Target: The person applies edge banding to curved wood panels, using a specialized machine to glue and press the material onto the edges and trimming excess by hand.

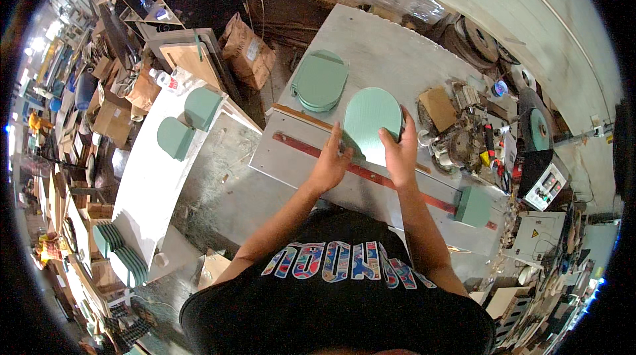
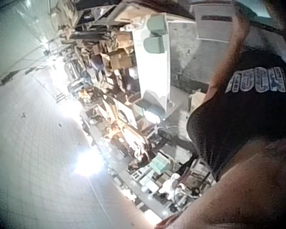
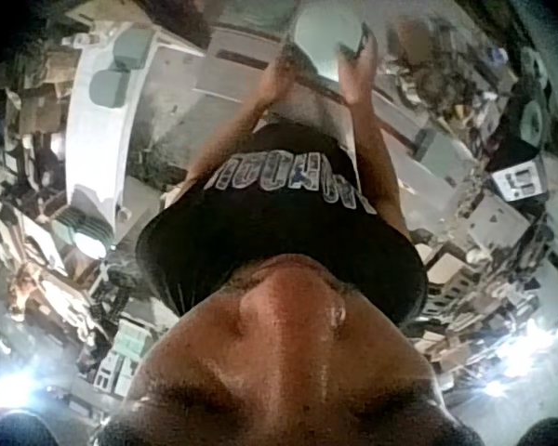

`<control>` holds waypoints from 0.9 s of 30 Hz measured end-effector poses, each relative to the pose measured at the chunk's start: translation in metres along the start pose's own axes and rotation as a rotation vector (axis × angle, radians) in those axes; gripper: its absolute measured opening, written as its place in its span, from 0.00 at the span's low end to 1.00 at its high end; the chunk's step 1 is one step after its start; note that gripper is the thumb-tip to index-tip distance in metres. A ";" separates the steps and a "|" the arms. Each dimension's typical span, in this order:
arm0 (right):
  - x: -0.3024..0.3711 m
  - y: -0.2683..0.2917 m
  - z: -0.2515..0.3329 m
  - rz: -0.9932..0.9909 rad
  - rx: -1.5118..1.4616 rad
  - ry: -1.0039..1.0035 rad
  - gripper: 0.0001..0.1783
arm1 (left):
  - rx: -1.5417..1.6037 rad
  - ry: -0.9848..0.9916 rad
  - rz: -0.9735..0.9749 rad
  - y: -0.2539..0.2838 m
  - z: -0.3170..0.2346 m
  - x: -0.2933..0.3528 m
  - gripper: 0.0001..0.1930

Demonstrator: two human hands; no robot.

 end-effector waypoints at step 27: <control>-0.106 -0.075 -0.083 0.251 -0.019 -0.523 0.15 | 0.210 0.380 -0.100 0.143 0.087 -0.147 0.28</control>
Point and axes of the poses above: each hand's wrist, its own x-axis away from the middle knuckle, its own y-axis out of the back of the hand, z = x × y, the point moved 1 cm from there along -x, towards the middle knuckle, and after that the axes turned 6 degrees about -x, right-handed, at the moved point
